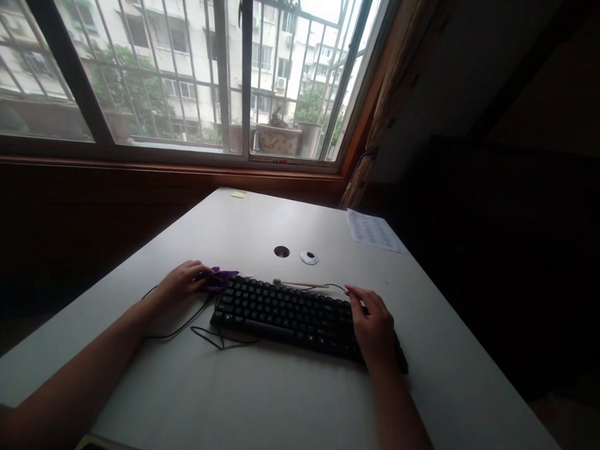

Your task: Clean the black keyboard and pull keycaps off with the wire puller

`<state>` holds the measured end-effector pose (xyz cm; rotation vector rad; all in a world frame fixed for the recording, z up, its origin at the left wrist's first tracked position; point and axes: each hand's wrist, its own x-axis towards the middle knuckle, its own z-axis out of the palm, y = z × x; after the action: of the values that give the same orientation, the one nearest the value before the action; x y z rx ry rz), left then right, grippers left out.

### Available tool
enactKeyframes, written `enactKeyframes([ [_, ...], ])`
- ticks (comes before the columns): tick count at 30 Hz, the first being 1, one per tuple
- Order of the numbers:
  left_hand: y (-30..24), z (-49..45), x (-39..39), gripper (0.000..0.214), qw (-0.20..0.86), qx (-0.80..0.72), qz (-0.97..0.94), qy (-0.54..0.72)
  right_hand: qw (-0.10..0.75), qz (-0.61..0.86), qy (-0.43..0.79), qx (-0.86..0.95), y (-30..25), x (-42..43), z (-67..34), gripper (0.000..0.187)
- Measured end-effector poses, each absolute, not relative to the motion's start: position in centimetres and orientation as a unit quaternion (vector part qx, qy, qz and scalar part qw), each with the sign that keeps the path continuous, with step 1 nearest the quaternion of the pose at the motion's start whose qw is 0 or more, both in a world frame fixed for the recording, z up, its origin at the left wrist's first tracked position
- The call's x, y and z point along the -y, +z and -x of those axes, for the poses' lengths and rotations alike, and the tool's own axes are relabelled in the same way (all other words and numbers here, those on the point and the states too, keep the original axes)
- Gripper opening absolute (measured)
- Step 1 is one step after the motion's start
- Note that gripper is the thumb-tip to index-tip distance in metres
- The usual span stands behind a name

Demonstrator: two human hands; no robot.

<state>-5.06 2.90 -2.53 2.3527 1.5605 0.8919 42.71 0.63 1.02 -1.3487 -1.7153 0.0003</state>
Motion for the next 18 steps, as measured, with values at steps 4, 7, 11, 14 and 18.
enactKeyframes([
  [4,-1.7,4.7,-2.5,0.018,0.094,-0.534,-0.753,0.373,0.452,0.543,-0.002,0.708,1.0,-0.2,-42.5,0.026],
  [7,-0.8,4.1,-2.1,0.018,0.093,-0.548,-0.700,0.449,0.450,0.527,-0.005,0.721,1.0,-0.1,-41.8,0.025],
  [11,-0.2,3.0,-1.5,0.022,0.167,-0.519,-0.653,0.525,0.457,0.494,0.013,0.739,1.3,0.5,-39.5,0.022],
  [14,0.1,1.3,-0.6,0.025,0.268,-0.467,-0.641,0.546,0.468,0.441,0.047,0.764,1.3,1.6,-36.6,0.021],
  [18,0.7,-2.2,1.1,0.023,0.318,-0.407,-0.672,0.531,0.461,0.361,0.141,0.798,0.8,3.9,-32.1,0.033],
])
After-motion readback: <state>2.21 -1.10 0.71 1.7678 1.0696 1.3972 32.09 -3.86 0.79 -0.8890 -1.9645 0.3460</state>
